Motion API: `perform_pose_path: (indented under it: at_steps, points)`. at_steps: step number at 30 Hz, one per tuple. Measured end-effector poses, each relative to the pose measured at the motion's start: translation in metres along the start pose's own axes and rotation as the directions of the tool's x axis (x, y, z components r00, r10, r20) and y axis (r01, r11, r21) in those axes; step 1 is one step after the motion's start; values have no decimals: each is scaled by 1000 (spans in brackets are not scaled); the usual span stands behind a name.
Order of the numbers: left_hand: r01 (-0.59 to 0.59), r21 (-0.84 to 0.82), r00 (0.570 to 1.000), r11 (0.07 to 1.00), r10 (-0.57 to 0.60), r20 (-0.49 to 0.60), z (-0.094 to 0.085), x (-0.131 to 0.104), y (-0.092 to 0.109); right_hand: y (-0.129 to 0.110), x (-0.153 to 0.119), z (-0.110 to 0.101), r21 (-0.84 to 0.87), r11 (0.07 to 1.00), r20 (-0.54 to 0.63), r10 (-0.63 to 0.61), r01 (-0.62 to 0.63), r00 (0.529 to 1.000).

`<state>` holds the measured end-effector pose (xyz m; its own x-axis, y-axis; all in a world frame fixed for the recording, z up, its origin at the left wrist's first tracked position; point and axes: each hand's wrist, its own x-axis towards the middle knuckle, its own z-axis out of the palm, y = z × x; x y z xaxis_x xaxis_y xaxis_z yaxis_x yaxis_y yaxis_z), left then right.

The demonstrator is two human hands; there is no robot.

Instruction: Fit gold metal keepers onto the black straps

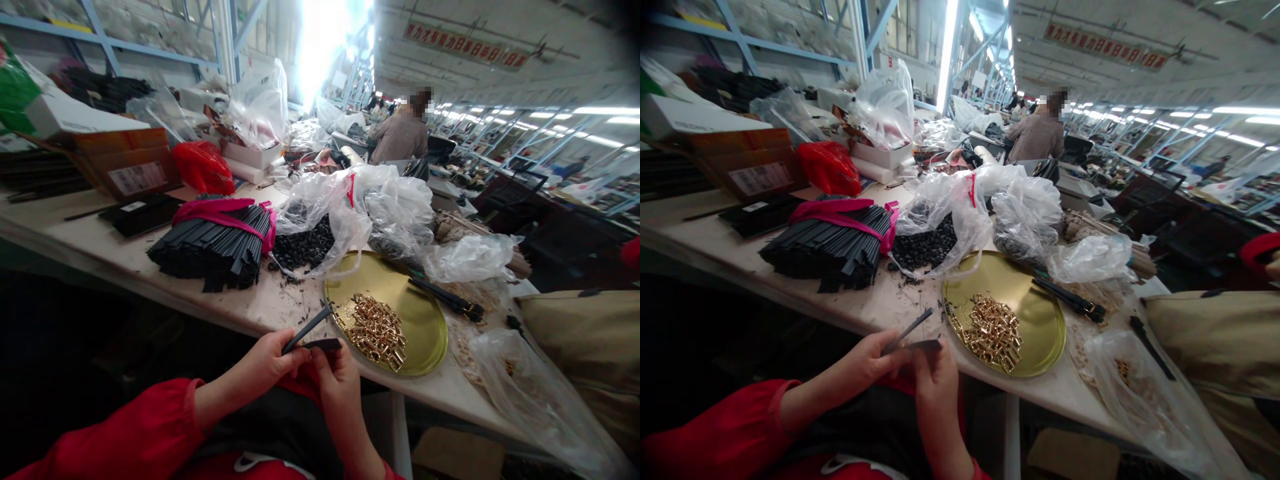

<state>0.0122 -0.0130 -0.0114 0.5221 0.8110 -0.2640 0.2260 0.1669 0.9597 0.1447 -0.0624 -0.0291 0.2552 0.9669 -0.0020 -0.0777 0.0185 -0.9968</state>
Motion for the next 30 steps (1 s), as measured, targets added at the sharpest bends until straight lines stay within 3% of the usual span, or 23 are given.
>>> perform_pose_path:
  at_steps: [3,10,14,19,25,28,30]
  points:
    - [38,8,999,999,-38,-20,-3,4,-3,2,2,-2,-239,960,-2,-154,149,988]
    - [92,-13,995,996,-93,-46,-15,25,2,0,35,-1,-229,972,133,-24,54,991]
    - [105,-46,987,993,-109,-115,-25,40,0,-6,66,8,-224,974,248,53,5,967]
    - [118,-148,980,982,-139,-140,-37,56,0,-3,99,21,-271,962,292,106,-24,951]
    - [30,-55,990,998,-37,-135,-54,65,5,-1,112,27,-250,964,327,171,-89,929]
    - [19,-24,975,1000,-24,-222,-59,72,-1,-6,123,23,-314,949,414,127,11,902]
    - [-4,6,965,1000,5,-263,-62,78,-6,-11,139,20,-409,905,511,119,119,852]
